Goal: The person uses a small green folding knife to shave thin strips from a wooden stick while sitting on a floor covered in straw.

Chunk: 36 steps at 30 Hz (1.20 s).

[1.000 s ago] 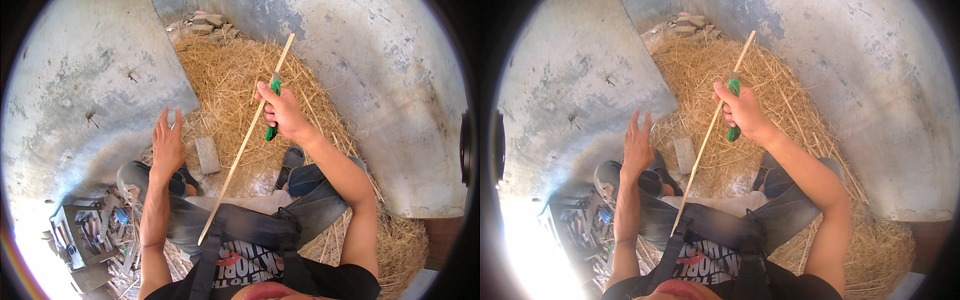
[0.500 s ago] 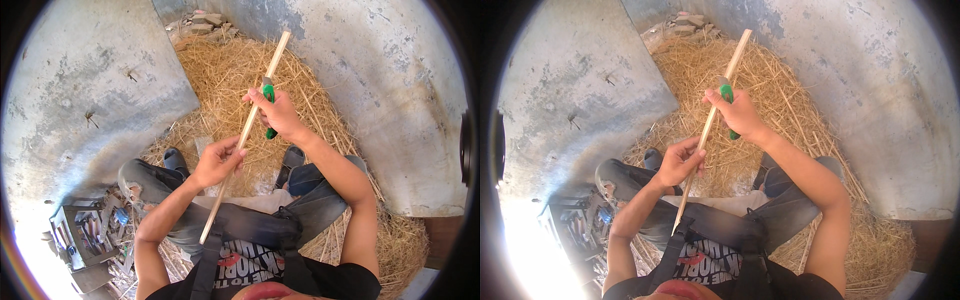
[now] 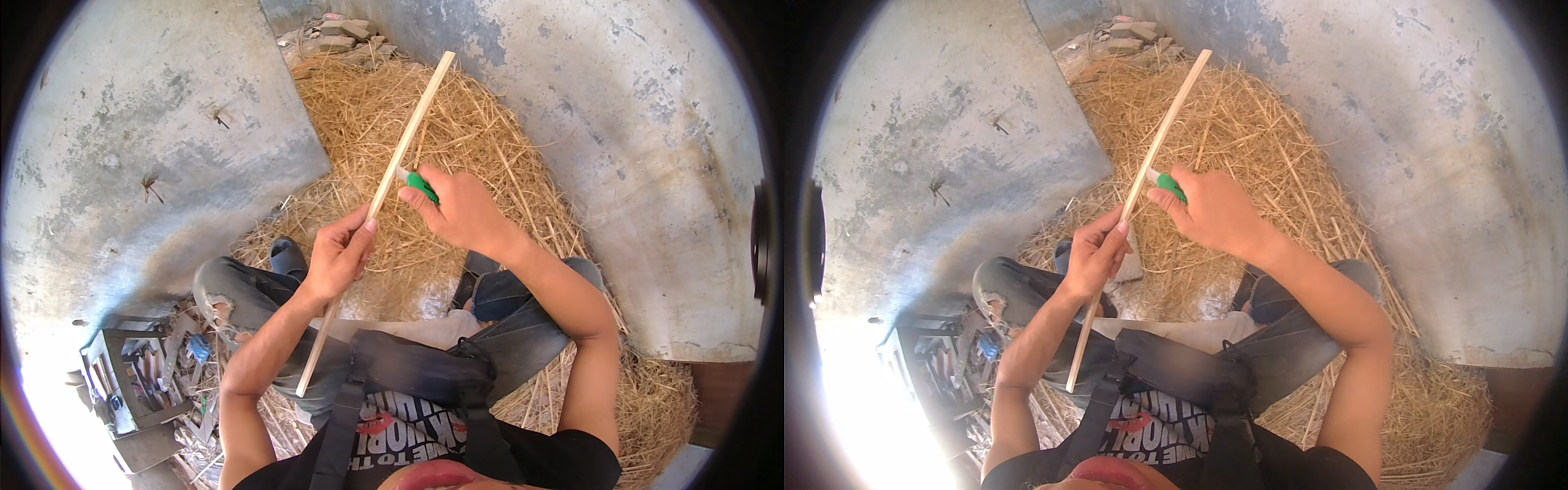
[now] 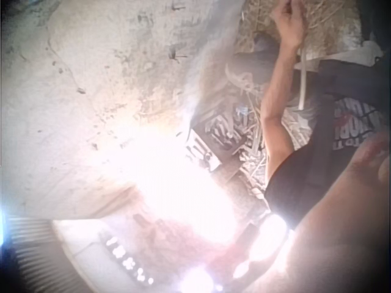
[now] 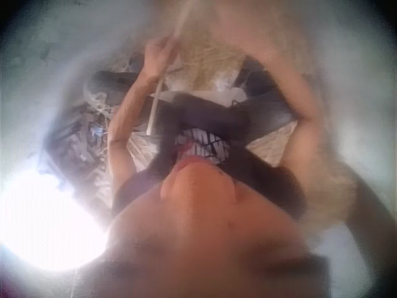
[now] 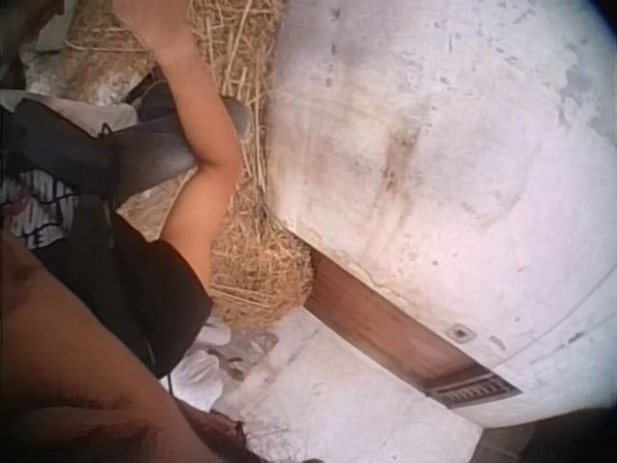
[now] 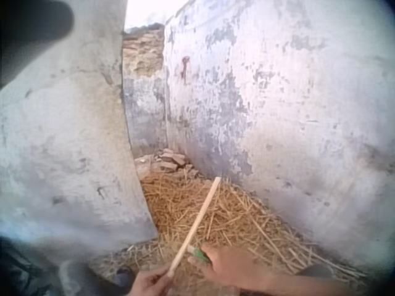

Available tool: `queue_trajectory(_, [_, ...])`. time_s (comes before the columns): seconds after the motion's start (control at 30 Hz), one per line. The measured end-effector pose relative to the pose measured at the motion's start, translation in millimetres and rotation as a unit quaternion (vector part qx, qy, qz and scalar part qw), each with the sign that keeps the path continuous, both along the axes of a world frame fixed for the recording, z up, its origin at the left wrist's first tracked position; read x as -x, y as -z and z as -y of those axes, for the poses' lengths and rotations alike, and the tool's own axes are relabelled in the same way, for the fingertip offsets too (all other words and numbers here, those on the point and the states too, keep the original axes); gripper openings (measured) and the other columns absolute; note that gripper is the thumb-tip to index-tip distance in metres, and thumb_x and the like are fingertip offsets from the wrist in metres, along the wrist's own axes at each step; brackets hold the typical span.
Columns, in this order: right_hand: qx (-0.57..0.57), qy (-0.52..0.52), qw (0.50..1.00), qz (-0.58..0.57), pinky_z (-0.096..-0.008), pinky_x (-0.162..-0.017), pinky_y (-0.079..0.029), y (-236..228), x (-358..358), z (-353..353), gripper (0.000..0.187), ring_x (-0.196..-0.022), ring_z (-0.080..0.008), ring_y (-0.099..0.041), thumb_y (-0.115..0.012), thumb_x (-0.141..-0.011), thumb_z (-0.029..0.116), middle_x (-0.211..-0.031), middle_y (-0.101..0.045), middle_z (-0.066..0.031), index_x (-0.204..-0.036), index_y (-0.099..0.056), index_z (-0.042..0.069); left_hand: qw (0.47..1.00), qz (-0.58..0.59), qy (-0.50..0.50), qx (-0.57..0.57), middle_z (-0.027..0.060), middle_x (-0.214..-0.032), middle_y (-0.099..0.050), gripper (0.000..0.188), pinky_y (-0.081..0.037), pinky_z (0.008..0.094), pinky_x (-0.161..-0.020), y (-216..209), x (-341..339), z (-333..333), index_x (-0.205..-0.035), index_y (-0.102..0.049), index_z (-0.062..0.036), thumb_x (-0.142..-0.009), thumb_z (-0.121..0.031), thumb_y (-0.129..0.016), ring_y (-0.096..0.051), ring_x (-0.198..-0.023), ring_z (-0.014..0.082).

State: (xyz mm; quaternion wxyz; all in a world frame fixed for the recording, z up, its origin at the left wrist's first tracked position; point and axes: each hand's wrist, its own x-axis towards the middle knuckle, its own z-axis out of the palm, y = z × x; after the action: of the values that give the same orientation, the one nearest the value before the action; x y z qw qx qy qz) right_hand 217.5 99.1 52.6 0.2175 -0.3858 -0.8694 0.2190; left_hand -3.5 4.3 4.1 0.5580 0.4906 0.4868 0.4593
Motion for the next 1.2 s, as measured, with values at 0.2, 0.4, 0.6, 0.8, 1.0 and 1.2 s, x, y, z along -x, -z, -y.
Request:
queue_trajectory(0.2, [-0.053, 0.02, 0.997, 0.054, -0.0473, -0.048, -0.05, 14, 8, 3, 0.068, -0.05, -0.0384, -0.064, -0.046, -0.104, 0.06, -0.051, -0.058, -0.0173, -0.08, -0.069, 0.0, 0.999, -0.038, 0.004, -0.025, -0.0073, -0.066, -0.045, 0.043, -0.033, 0.0206, -0.049, 1, -2, -1, -0.148, -0.053, -0.0042, -0.109, -0.021, -0.054, -0.039, -0.055, 0.0009])
queue_trajectory(0.4, [-0.135, 0.047, 0.989, 0.044, -0.0449, -0.044, -0.048, 13, -2, -37, 0.073, -0.047, -0.0352, -0.062, -0.042, -0.102, 0.065, -0.049, -0.056, -0.0158, -0.082, -0.07, 0.001, 0.997, -0.074, -0.007, -0.033, -0.0092, -0.07, -0.042, 0.039, -0.032, 0.0216, -0.053, -1, 3, -1, -0.144, -0.058, -0.0031, -0.108, -0.019, -0.056, -0.037, -0.061, 0.0007])
queue_trajectory(0.6, [-0.069, -0.031, 0.993, 0.092, -0.045, -0.049, -0.05, 25, 19, 1, 0.062, -0.052, -0.0366, -0.064, -0.044, -0.105, 0.058, -0.054, -0.059, -0.0161, -0.098, -0.065, 0.0, 0.996, -0.076, -0.027, -0.026, -0.0091, -0.072, -0.044, 0.038, -0.033, 0.0209, -0.054, -5, 2, -1, -0.143, -0.06, -0.0031, -0.107, -0.017, -0.058, -0.039, -0.063, 0.0006])
queue_trajectory(0.8, [0.037, -0.063, 0.992, -0.106, -0.0475, -0.055, -0.045, 22, 9, 8, 0.038, -0.061, -0.0403, -0.063, -0.052, -0.107, 0.041, -0.068, -0.06, -0.0204, -0.106, -0.055, 0.003, 0.996, -0.073, -0.041, -0.038, -0.006, -0.062, -0.049, 0.042, -0.042, 0.0214, -0.052, -2, 7, -4, -0.145, -0.057, -0.0031, -0.108, -0.022, -0.056, -0.043, -0.051, 0.0021])
queue_trajectory(1.0, [-0.009, -0.031, 0.999, -0.015, -0.049, -0.051, -0.043, 16, 5, 12, 0.039, -0.054, -0.041, -0.059, -0.053, -0.106, 0.042, -0.061, -0.057, -0.0182, -0.105, -0.055, 0.003, 0.996, -0.069, -0.037, -0.048, -0.0056, -0.063, -0.05, 0.042, -0.043, 0.021, -0.053, 5, 10, -4, -0.146, -0.056, -0.003, -0.108, -0.021, -0.056, -0.043, -0.05, 0.0022])
queue_trajectory(1.2, [-0.072, 0.023, 0.996, 0.056, -0.0493, -0.046, -0.045, 31, 11, -2, 0.039, -0.049, -0.0401, -0.059, -0.048, -0.108, 0.043, -0.055, -0.056, -0.0172, -0.103, -0.055, 0.004, 0.995, -0.094, -0.018, -0.039, -0.0049, -0.069, -0.054, 0.043, -0.041, 0.021, -0.053, 1, 4, 1, -0.145, -0.057, -0.0018, -0.107, -0.023, -0.058, -0.045, -0.055, 0.0017])
